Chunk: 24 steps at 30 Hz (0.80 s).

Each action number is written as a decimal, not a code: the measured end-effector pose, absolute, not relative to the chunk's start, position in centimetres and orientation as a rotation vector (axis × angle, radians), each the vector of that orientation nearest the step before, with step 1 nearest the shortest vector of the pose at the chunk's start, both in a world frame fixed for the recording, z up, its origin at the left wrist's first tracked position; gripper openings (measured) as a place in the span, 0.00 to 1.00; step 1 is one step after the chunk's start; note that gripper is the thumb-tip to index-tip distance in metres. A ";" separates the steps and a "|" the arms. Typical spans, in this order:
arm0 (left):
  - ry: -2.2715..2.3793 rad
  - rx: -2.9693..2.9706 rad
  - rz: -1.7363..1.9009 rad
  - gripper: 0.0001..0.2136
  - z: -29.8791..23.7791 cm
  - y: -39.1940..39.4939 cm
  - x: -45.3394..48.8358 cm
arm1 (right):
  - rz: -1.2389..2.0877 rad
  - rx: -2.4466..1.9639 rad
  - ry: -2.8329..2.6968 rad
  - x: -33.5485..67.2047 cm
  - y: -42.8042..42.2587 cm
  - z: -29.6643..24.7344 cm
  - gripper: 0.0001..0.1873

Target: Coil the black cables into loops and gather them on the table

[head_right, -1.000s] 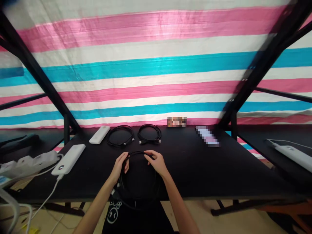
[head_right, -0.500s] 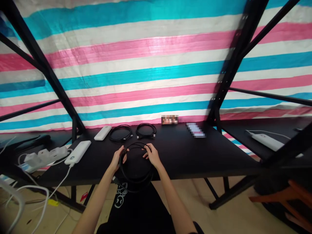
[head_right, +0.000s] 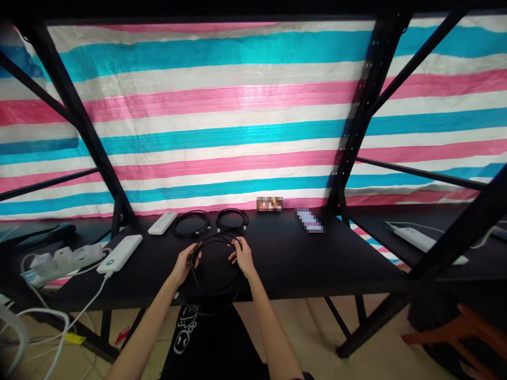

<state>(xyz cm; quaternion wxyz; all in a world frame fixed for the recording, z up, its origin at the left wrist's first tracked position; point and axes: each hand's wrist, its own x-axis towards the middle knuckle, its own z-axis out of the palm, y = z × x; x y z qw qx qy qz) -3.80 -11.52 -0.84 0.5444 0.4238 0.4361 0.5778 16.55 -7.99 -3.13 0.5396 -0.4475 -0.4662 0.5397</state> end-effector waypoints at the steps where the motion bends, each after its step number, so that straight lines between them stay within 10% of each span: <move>1: 1.029 1.015 1.365 0.21 -0.8 -11.5 -3.8 | 1.280 -1.061 -1.093 16.6 -7.9 -3.1 0.15; 24: 1.135 1.153 1.228 0.35 -2.3 -11.1 -3.4 | 1.141 -1.028 -1.092 17.0 -9.1 -2.3 0.26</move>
